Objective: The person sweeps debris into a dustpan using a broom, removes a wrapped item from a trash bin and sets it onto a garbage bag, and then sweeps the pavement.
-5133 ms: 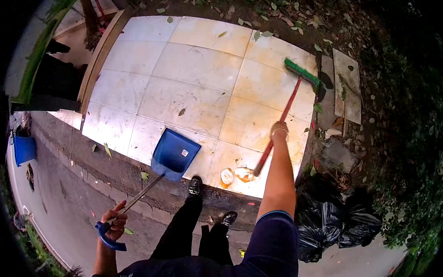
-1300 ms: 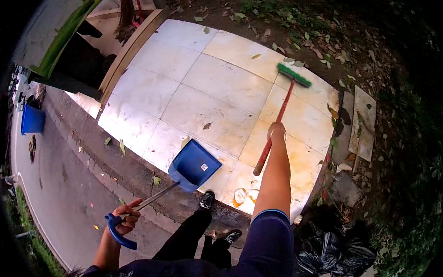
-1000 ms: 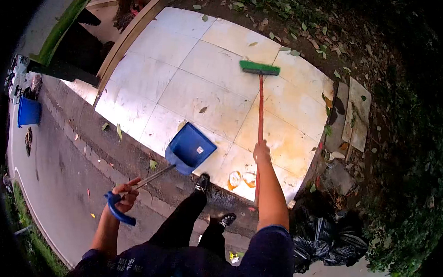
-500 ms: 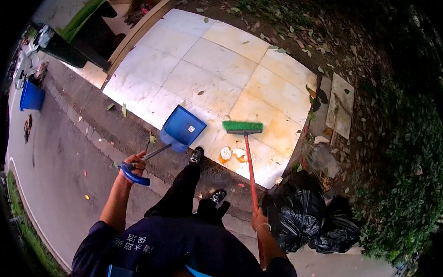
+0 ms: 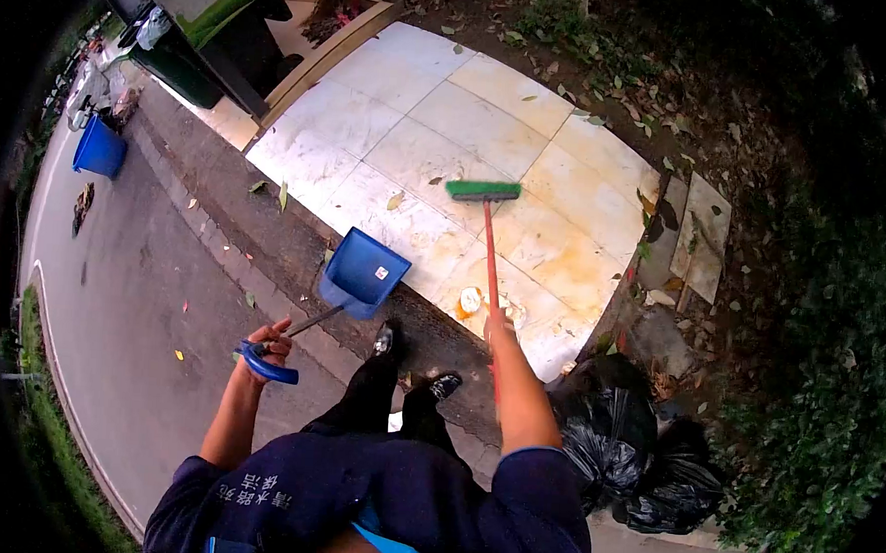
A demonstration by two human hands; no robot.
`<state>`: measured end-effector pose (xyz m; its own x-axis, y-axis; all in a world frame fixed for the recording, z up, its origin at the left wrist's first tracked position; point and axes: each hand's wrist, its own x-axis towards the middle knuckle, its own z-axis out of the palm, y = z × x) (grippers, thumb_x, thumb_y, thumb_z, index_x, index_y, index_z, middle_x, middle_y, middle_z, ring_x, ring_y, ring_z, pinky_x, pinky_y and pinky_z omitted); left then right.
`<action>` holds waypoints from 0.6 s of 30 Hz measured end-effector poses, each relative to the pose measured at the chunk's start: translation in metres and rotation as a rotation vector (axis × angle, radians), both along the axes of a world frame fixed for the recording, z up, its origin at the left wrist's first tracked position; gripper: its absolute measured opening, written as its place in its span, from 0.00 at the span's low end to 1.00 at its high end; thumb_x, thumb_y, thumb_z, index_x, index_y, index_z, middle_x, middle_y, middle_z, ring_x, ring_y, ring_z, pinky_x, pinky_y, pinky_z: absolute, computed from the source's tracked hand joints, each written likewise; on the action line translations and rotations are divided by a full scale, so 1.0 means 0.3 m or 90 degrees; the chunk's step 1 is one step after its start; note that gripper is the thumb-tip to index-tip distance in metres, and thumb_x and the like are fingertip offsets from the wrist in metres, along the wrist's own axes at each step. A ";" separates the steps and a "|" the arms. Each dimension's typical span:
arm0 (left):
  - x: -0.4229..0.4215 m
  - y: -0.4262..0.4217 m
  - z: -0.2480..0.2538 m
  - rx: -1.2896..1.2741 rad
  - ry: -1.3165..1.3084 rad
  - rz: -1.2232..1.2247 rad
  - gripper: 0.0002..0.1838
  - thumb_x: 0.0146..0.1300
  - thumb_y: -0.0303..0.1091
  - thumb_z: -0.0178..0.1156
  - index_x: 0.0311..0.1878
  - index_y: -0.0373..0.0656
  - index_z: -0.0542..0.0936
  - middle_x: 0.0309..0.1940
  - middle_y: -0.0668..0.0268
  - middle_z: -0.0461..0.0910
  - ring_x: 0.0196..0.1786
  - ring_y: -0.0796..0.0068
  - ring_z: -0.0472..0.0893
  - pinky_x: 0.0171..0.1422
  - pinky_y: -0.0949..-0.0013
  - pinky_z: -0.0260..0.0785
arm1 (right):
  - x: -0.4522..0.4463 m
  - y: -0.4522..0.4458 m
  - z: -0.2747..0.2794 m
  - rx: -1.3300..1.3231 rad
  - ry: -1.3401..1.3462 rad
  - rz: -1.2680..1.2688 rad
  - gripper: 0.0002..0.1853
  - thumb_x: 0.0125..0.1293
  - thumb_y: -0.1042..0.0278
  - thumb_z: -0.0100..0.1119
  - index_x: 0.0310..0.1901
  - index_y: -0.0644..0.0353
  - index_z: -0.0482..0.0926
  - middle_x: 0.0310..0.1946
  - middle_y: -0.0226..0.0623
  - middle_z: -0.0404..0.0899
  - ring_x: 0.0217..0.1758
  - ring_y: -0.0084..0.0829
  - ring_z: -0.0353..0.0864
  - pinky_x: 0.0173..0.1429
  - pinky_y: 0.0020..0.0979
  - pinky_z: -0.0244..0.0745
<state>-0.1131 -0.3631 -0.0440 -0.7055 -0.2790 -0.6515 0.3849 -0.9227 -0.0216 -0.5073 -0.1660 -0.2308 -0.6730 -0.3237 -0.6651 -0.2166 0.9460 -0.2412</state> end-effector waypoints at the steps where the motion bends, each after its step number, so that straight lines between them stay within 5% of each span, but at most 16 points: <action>1: 0.003 0.004 -0.005 0.001 0.005 0.005 0.18 0.49 0.25 0.43 0.47 0.41 0.62 0.19 0.64 0.63 0.18 0.76 0.67 0.12 0.82 0.54 | 0.030 0.067 0.034 -0.004 -0.012 0.033 0.15 0.54 0.59 0.39 0.40 0.58 0.64 0.31 0.50 0.71 0.30 0.45 0.74 0.30 0.38 0.69; 3: 0.022 0.005 -0.016 -0.025 -0.072 0.004 0.19 0.48 0.25 0.44 0.47 0.41 0.59 0.18 0.64 0.63 0.17 0.76 0.67 0.12 0.81 0.55 | 0.112 0.189 0.298 -0.053 -0.082 -0.008 0.15 0.54 0.59 0.40 0.41 0.56 0.63 0.33 0.51 0.70 0.37 0.47 0.70 0.39 0.41 0.66; 5: 0.030 -0.003 -0.042 -0.004 -0.079 0.018 0.19 0.48 0.25 0.44 0.47 0.41 0.59 0.18 0.64 0.63 0.17 0.76 0.66 0.12 0.81 0.55 | 0.150 0.375 0.272 0.035 -0.034 0.093 0.15 0.54 0.58 0.40 0.42 0.54 0.62 0.33 0.51 0.70 0.40 0.49 0.68 0.42 0.42 0.63; 10: 0.032 -0.038 -0.097 0.034 -0.060 0.003 0.19 0.48 0.22 0.42 0.47 0.41 0.58 0.17 0.65 0.60 0.17 0.77 0.65 0.14 0.81 0.56 | 0.274 0.626 0.438 0.140 0.013 0.062 0.15 0.54 0.59 0.39 0.43 0.53 0.61 0.32 0.51 0.70 0.37 0.49 0.69 0.39 0.43 0.64; 13: 0.033 -0.059 -0.101 0.052 -0.037 -0.005 0.19 0.48 0.22 0.43 0.46 0.39 0.58 0.17 0.65 0.60 0.18 0.77 0.64 0.15 0.82 0.56 | 0.301 0.689 0.405 0.159 0.002 -0.066 0.14 0.54 0.59 0.40 0.42 0.53 0.62 0.30 0.51 0.71 0.30 0.48 0.72 0.31 0.41 0.68; 14: 0.044 -0.071 -0.121 0.053 -0.037 -0.013 0.19 0.48 0.22 0.43 0.46 0.39 0.58 0.17 0.65 0.60 0.18 0.77 0.64 0.15 0.82 0.56 | 0.312 0.715 0.355 0.133 0.090 0.037 0.15 0.54 0.59 0.40 0.42 0.54 0.62 0.26 0.49 0.71 0.23 0.44 0.73 0.21 0.39 0.68; 17: 0.084 -0.106 -0.167 0.059 -0.046 -0.028 0.18 0.47 0.22 0.43 0.45 0.37 0.60 0.18 0.65 0.60 0.19 0.77 0.64 0.14 0.83 0.55 | 0.385 0.662 0.291 0.025 0.042 -0.055 0.15 0.54 0.60 0.41 0.42 0.56 0.62 0.25 0.49 0.72 0.23 0.44 0.73 0.21 0.38 0.69; 18: 0.094 -0.118 -0.160 0.078 0.013 -0.048 0.17 0.47 0.22 0.43 0.44 0.36 0.61 0.18 0.65 0.61 0.20 0.77 0.65 0.15 0.82 0.55 | 0.415 0.606 0.316 0.042 -0.001 -0.066 0.16 0.53 0.61 0.41 0.43 0.57 0.62 0.25 0.49 0.72 0.30 0.46 0.72 0.31 0.41 0.68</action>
<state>-0.0850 -0.3987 -0.0920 -0.7348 -0.1435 -0.6629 0.3125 -0.9391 -0.1431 -0.3828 0.0158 -0.1359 -0.6991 -0.2084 -0.6840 -0.1167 0.9770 -0.1784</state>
